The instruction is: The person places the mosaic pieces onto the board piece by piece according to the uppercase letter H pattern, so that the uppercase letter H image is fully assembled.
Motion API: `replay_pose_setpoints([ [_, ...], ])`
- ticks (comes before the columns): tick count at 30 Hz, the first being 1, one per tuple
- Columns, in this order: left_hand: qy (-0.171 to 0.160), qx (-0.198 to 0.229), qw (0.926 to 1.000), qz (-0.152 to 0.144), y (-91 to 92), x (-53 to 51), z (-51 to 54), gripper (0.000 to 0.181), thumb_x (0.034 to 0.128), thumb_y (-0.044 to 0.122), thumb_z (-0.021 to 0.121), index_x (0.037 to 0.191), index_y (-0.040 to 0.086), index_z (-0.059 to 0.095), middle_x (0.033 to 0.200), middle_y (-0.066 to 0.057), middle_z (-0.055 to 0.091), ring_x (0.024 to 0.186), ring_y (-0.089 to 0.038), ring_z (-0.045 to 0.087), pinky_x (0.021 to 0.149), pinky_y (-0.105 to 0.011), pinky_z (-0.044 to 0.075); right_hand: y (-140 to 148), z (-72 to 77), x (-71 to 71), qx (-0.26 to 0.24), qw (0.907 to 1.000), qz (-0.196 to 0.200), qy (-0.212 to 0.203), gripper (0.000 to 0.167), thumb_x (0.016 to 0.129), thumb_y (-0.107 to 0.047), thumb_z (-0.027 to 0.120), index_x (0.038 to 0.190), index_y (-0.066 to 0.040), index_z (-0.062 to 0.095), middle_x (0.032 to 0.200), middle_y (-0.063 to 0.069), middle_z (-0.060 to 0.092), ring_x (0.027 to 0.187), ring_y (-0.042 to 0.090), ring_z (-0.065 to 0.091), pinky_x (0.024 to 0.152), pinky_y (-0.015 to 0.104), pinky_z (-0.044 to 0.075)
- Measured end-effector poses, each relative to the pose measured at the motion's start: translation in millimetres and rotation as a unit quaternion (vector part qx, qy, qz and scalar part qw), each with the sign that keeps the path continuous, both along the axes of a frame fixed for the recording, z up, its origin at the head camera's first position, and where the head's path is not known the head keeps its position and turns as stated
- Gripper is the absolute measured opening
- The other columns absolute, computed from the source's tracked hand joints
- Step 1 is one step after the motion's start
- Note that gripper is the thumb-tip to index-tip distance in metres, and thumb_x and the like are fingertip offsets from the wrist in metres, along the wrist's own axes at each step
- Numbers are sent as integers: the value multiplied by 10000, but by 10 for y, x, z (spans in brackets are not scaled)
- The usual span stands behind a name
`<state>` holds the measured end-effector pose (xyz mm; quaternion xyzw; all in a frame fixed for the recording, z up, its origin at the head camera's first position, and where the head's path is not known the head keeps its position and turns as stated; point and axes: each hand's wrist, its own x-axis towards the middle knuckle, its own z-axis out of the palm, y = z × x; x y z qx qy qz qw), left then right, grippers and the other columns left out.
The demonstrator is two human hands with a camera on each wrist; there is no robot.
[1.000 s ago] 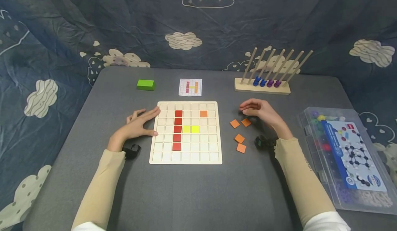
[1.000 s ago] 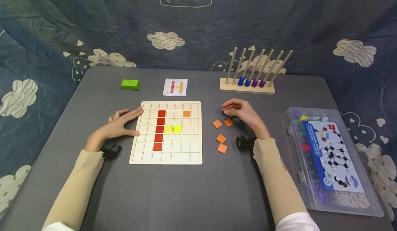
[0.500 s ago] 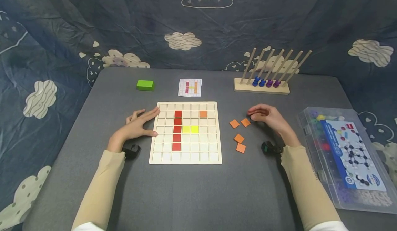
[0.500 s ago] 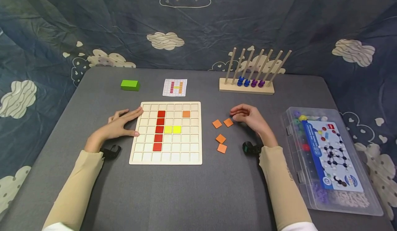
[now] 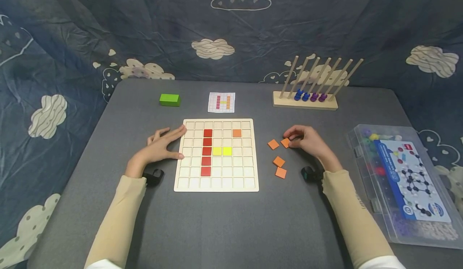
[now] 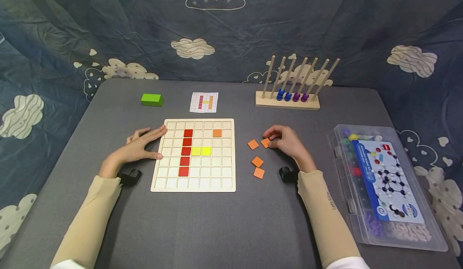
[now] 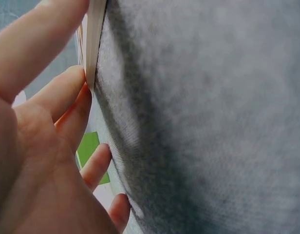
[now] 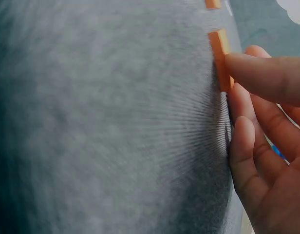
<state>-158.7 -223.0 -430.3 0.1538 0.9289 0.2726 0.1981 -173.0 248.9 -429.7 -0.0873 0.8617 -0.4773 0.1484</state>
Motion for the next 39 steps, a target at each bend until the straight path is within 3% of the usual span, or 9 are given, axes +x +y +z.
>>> replay_pose_setpoints([
  [8,-19,45,10000,19,-1,6,-2,960,798,427,752,1537,163,199,1594,-47,126,1413,-395,-8,984,-601,39,-8,1,-11,203,9997,-77,141,219,800,146,639,1011,91,627,917,186,591,799,233,512,653,249,432],
  [18,-16,-6,10000,69,12,9,-3,964,792,425,758,1536,162,205,1593,-47,132,1412,-392,0,992,-606,34,-21,80,-31,-337,9984,-33,-460,193,909,6,596,1078,98,592,933,166,597,752,141,583,691,286,515],
  [27,-26,-16,10000,63,12,9,9,962,796,414,757,1537,160,198,1593,-47,129,1412,-392,-2,995,-606,31,-474,162,-148,-664,9951,511,-524,168,914,3,591,1055,93,605,900,189,601,728,214,592,678,346,522],
  [33,-43,-5,10000,49,5,0,-10,970,793,432,755,1538,168,192,1594,-45,123,1412,-394,-5,992,-608,28,-890,137,-229,-592,9936,788,-549,136,888,33,589,1012,63,637,864,151,605,710,225,596,663,354,517],
  [39,-58,-4,10000,56,4,-1,-11,971,794,428,756,1539,171,189,1594,-40,123,1413,-390,-8,992,-605,33,-1197,119,-277,-379,9935,1040,-281,117,841,71,602,942,44,653,775,117,621,625,230,569,596,330,482],
])
